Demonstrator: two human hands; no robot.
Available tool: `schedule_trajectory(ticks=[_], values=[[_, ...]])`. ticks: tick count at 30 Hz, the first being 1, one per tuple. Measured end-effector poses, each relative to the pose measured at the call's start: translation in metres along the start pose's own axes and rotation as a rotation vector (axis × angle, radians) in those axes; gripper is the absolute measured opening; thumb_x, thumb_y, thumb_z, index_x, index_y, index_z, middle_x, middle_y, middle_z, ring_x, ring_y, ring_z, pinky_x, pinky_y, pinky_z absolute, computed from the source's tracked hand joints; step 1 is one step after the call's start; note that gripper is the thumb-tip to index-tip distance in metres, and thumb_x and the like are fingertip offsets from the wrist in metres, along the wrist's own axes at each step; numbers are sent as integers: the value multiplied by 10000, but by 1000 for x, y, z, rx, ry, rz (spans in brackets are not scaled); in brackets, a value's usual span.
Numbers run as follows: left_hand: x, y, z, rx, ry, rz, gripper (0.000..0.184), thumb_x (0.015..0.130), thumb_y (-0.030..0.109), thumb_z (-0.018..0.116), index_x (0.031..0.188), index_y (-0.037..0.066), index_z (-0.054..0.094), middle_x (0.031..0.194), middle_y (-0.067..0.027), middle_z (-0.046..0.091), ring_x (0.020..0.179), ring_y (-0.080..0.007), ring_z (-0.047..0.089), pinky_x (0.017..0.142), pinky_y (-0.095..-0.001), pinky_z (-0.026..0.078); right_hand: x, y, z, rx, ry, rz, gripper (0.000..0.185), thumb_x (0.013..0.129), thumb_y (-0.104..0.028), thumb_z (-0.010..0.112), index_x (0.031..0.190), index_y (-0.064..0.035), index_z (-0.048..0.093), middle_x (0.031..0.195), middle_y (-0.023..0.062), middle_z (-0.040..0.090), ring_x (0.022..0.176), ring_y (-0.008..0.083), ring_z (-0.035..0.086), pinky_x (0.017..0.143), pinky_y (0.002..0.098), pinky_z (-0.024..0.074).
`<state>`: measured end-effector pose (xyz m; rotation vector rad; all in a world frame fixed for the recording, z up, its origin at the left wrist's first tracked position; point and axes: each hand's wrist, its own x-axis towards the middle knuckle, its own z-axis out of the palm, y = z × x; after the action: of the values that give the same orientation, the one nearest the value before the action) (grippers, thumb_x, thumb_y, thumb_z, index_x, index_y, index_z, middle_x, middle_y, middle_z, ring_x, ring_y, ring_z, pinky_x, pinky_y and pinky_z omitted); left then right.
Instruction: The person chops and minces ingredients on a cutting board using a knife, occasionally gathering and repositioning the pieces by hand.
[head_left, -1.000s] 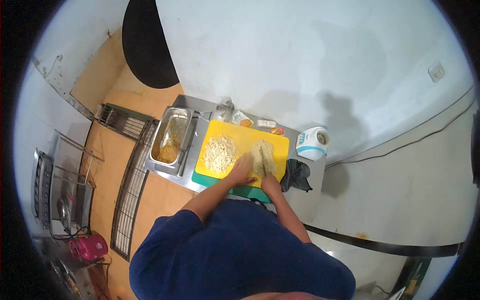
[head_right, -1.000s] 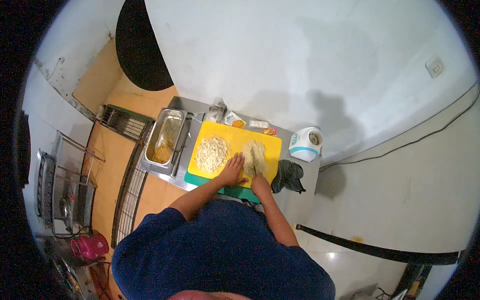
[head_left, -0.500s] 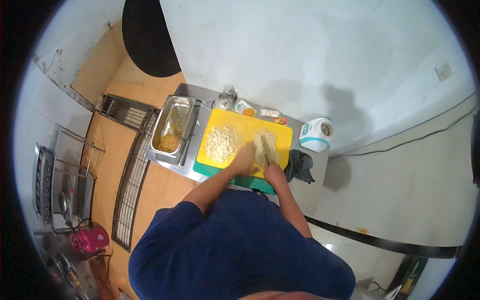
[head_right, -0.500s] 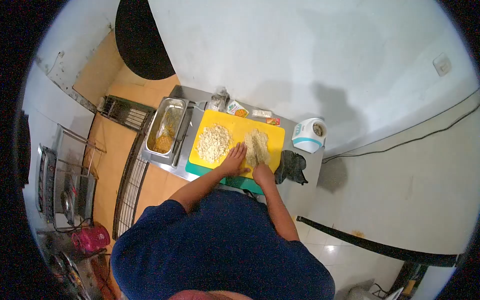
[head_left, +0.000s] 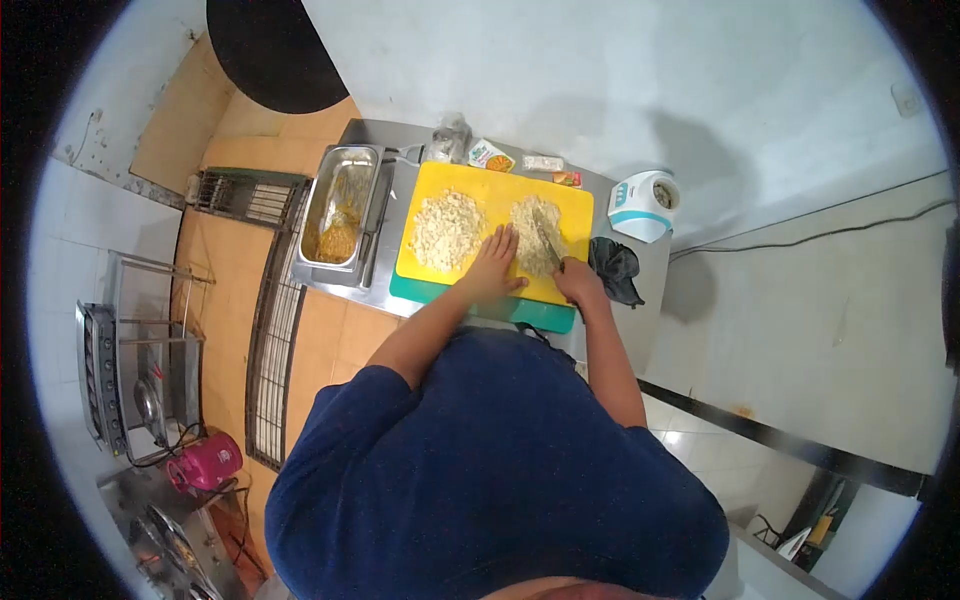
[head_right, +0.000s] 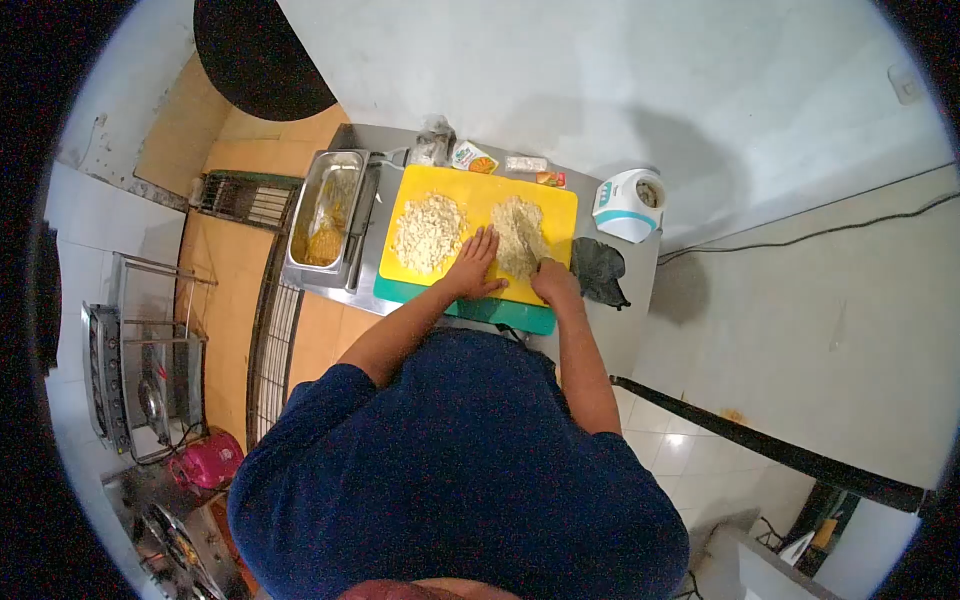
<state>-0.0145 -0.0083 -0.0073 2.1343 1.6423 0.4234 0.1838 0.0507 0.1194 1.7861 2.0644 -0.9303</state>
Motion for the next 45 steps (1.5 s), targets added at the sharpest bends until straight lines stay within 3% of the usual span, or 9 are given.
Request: schedule_trajectory(ticks=[3,6,9,12,18,24,36,39,45], values=[[1,0,-1,8,-26,-12,1058,883,598,568,1559,-9,25,1631,-239,6,1507,-423,10,1206,-523,72,7,20,-7,-19,53,-36,365,901,-335,592,1127,-61,680,1070,220,696,990,379,676,868,472,531],[4,-5,9,26,-15,-6,1052,887,543,598,1557,-7,2,1630,-240,9,1504,-427,32,1203,-527,105,31,47,-4,96,147,-206,408,877,-367,622,988,22,682,973,278,682,933,415,675,826,469,524],[7,6,-18,-77,-51,-42,1047,866,453,664,1539,-50,39,1612,-266,64,1483,-454,115,1180,-559,182,31,39,-20,163,213,-240,460,866,-426,628,923,26,689,922,279,678,914,421,673,803,472,520],[10,1,-17,-167,65,20,1045,858,365,683,1533,-54,3,1566,-319,176,1432,-488,246,1139,-589,264,55,46,-11,162,371,-101,496,867,-475,593,928,6,697,900,264,680,903,430,665,786,473,517],[32,7,-54,-373,-37,-124,984,847,212,640,1531,-55,-15,1335,-365,470,1217,-498,498,1035,-516,433,83,51,-21,54,400,-43,524,888,-513,513,994,-41,714,998,215,695,941,423,664,825,493,522],[57,9,-53,-236,182,-86,942,828,162,628,1532,-61,44,1328,-362,464,1234,-486,476,1057,-474,422,94,65,-31,-4,411,11,453,884,-467,514,976,-63,698,1014,183,690,948,395,654,816,477,518],[82,-32,-10,-536,261,-158,981,849,185,659,1531,-65,0,1513,-355,248,1427,-461,262,1186,-445,245,67,50,-16,-106,291,-102,432,898,-449,505,971,-87,729,967,174,708,930,369,677,831,482,534],[85,-29,-4,-689,219,-178,971,869,205,652,1533,-60,-5,1526,-352,231,1451,-449,224,1198,-444,209,56,51,-10,-94,344,-118,411,887,-417,518,959,-66,719,963,190,703,909,378,677,817,489,535],[78,-22,1,-522,92,-72,843,885,213,631,1522,-69,156,1524,-342,257,1453,-453,217,1201,-468,199,33,49,16,-48,347,-73,370,909,-391,526,1028,-75,676,987,183,681,922,378,673,796,513,540]])
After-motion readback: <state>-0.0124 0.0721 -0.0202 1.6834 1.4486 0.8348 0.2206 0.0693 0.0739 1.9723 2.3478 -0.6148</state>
